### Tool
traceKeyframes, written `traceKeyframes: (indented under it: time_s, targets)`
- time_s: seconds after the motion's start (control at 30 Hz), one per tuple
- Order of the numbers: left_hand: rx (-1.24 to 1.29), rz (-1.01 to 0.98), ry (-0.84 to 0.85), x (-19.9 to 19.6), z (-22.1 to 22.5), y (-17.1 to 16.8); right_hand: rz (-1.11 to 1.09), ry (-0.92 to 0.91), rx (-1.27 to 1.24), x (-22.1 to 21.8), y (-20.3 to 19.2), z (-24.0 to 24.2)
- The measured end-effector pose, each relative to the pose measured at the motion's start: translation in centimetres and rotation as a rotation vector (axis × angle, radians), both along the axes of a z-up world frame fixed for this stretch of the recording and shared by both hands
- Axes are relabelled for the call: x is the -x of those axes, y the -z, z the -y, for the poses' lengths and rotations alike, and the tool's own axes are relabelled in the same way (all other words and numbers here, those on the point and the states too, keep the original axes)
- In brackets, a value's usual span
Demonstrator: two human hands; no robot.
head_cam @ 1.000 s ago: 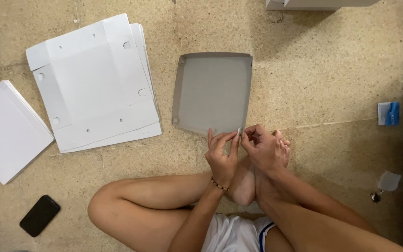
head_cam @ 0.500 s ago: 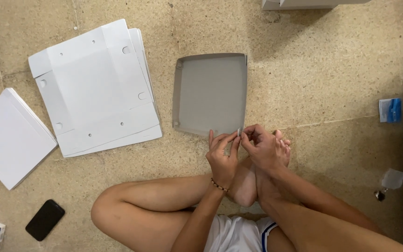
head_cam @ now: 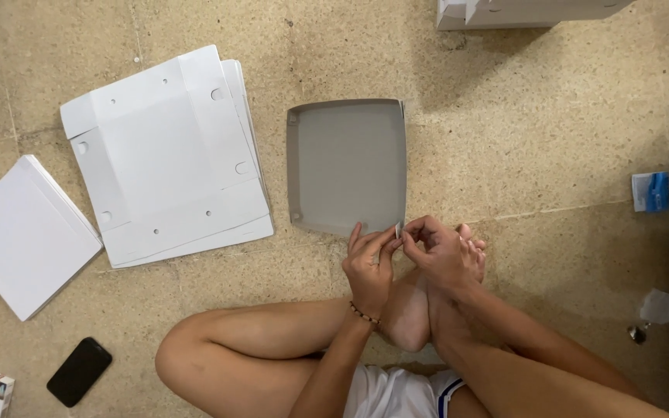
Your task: Assembling cardboard boxes by folding flat sheets along pre-scored lines and tucking in the flaps.
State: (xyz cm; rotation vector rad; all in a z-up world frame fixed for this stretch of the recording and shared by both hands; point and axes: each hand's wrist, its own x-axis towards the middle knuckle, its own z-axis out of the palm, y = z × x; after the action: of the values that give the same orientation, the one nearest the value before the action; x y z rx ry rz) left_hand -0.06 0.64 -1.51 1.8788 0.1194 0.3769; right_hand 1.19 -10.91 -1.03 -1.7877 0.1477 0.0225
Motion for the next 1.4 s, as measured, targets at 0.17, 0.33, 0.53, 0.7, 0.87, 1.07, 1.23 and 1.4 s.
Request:
traceKeyframes:
  time_s: [0.17, 0.33, 0.53, 0.7, 0.87, 1.07, 1.23, 1.4]
  targets:
    - [-0.02, -0.004, 0.001, 0.1, 0.3, -0.2, -0.009, 0.019, 0.077, 0.2, 0.4, -0.1]
    - [-0.049, -0.004, 0.021, 0.0, 0.1, -0.3, -0.013, 0.066, 0.106, 0.3, 0.3, -0.3]
    - [-0.09, 0.018, 0.097, -0.2, -0.6, -0.3, -0.131, 0.045, 0.395, 0.5, 2.0, -0.5]
    - [-0.047, 0.019, 0.197, -0.6, -0.9, -0.8, -0.237, 0.014, 0.49, 0.8, 3.6, -0.3]
    - [-0.072, 0.037, 0.23, -0.9, -1.1, -1.9, -0.296, -0.004, 0.462, 0.9, 3.3, 0.2]
    - [-0.065, 0.058, 0.166, -0.5, -1.0, -1.4, -0.359, -0.046, 0.326, 0.2, 1.2, 0.0]
    - [-0.022, 0.095, 0.165, -0.5, -0.9, -1.5, -0.368, -0.031, 0.304, 0.2, 0.1, -0.4]
    - [-0.021, 0.104, 0.176, -1.0, -1.0, -1.7, -0.295, -0.011, 0.334, 0.0, -1.3, -0.7]
